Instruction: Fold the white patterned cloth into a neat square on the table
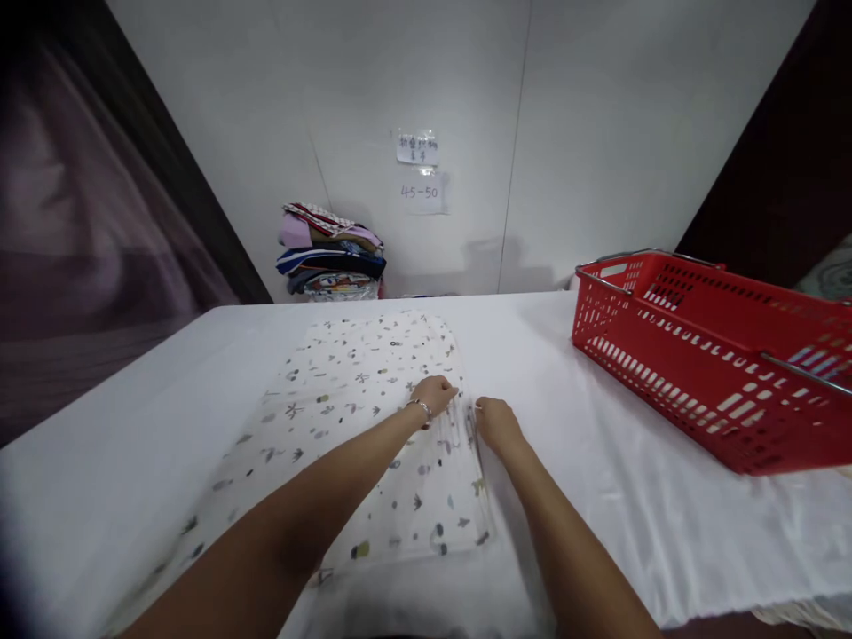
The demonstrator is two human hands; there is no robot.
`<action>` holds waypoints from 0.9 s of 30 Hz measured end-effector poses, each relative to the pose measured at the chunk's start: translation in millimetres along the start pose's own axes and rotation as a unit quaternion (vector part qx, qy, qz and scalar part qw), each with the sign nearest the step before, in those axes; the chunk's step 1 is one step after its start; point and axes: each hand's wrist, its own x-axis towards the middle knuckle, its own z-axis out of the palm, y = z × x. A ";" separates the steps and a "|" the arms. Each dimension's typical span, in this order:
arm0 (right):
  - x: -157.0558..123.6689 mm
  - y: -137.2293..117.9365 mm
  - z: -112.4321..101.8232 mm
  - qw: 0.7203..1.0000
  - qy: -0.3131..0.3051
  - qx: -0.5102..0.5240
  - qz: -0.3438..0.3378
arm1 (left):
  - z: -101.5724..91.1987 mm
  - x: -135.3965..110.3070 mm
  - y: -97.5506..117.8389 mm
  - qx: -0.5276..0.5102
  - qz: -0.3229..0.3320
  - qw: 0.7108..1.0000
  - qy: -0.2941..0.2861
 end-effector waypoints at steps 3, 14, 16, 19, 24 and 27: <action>12.6 -1.2 8.2 1.000 0.008 0.015 -0.002 | 7.6 21.8 9.1 0.030 -0.042 0.999 0.013; 12.3 0.1 21.7 0.999 0.035 0.024 -0.016 | 17.7 39.7 11.7 0.057 -0.071 0.995 0.032; 13.2 1.0 20.9 0.999 0.037 0.034 -0.015 | 16.8 40.1 10.5 0.056 -0.075 0.995 0.037; 13.9 2.3 20.9 0.998 0.037 0.046 -0.012 | 14.8 40.5 10.6 0.068 -0.078 0.994 0.037; 16.3 3.9 21.9 0.997 0.037 0.066 -0.002 | 12.0 40.5 18.6 0.086 -0.058 0.994 0.041; 18.1 4.8 22.4 0.997 0.041 0.067 -0.001 | 15.1 39.6 24.0 0.095 -0.051 0.993 0.039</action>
